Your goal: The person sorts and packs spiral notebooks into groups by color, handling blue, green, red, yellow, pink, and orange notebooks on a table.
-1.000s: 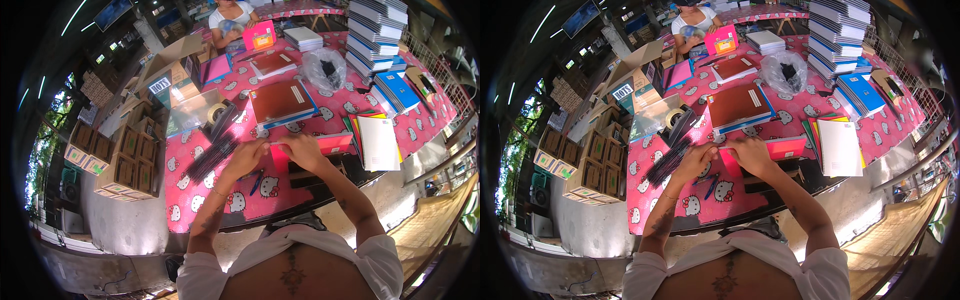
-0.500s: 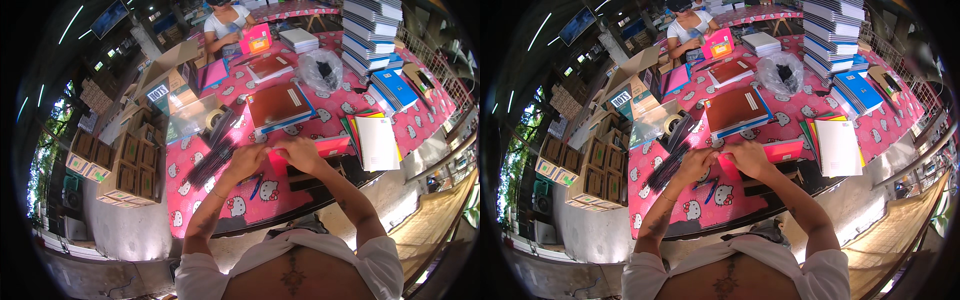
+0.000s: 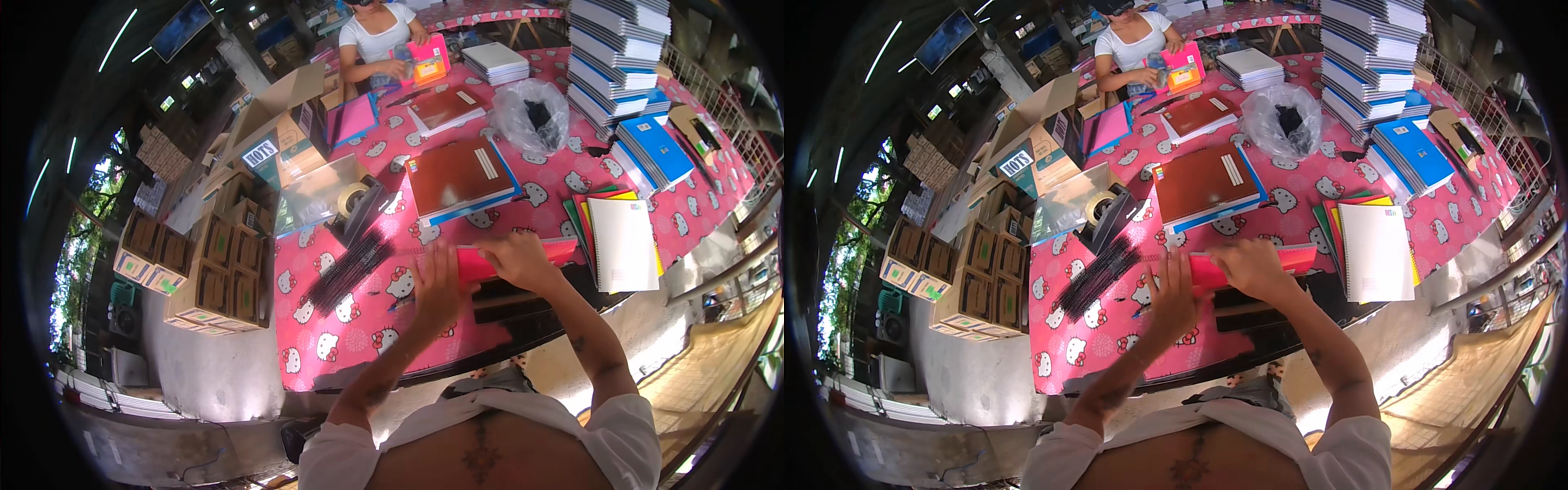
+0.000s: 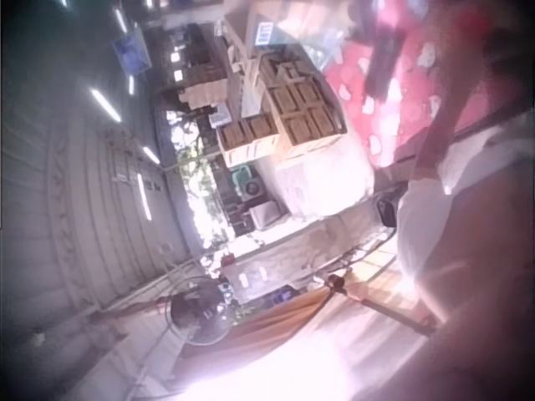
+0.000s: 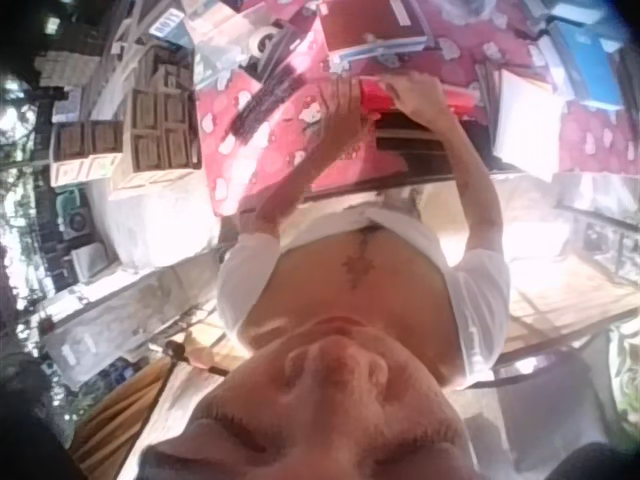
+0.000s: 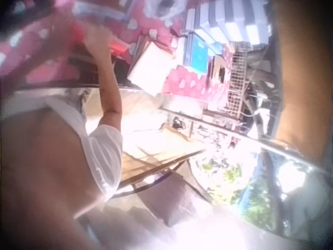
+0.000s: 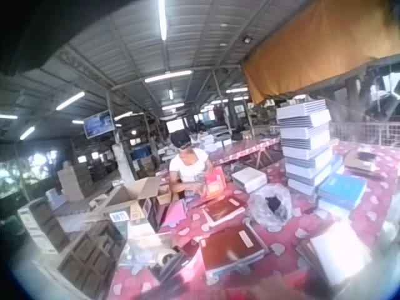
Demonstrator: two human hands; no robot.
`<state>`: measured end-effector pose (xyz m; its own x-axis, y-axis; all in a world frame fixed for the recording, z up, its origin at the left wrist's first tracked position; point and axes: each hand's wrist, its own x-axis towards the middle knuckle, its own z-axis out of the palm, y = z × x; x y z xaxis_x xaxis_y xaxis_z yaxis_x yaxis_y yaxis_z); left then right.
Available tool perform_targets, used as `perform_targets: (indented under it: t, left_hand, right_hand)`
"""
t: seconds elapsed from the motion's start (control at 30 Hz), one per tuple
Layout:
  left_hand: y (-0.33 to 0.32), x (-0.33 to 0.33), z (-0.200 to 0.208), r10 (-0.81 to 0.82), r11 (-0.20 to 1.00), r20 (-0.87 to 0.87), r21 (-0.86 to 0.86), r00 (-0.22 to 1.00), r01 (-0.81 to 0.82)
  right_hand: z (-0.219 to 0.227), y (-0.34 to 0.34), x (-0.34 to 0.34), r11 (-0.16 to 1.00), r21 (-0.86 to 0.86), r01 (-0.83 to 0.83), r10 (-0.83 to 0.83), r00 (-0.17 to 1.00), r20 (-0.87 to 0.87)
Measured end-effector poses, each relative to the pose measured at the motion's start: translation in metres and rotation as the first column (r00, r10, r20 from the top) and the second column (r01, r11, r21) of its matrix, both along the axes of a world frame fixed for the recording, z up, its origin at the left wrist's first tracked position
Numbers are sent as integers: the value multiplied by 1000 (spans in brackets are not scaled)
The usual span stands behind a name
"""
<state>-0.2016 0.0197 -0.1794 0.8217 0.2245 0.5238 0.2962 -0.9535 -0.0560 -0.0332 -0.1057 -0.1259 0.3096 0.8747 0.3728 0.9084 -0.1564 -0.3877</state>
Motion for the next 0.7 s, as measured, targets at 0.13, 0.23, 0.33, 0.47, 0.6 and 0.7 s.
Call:
perform_targets:
  t: [0.13,0.23,0.33,0.47,0.6,0.7]
  left_hand:
    - [2,-9,-12,-33,981,-137,-196,990,6]
    - [27,24,15,72,997,-39,-12,997,-72]
    - [-3,-15,-37,-60,998,-8,21,998,60]
    - [20,16,4,-6,1000,-27,21,1000,7]
    - [3,1,-14,7,998,-83,68,997,-1]
    - [22,32,24,38,997,-32,69,999,-36]
  right_hand:
    - [4,0,0,999,-46,16,-17,1000,-11]
    - [2,-1,-3,997,-70,16,-17,1000,-16]
    - [2,0,-6,1000,0,-3,3,1000,20]
    - [6,-7,2,993,-75,-87,89,996,28]
    - [17,-23,33,964,202,-170,121,964,237]
    - [15,-25,45,961,-254,-114,128,991,40]
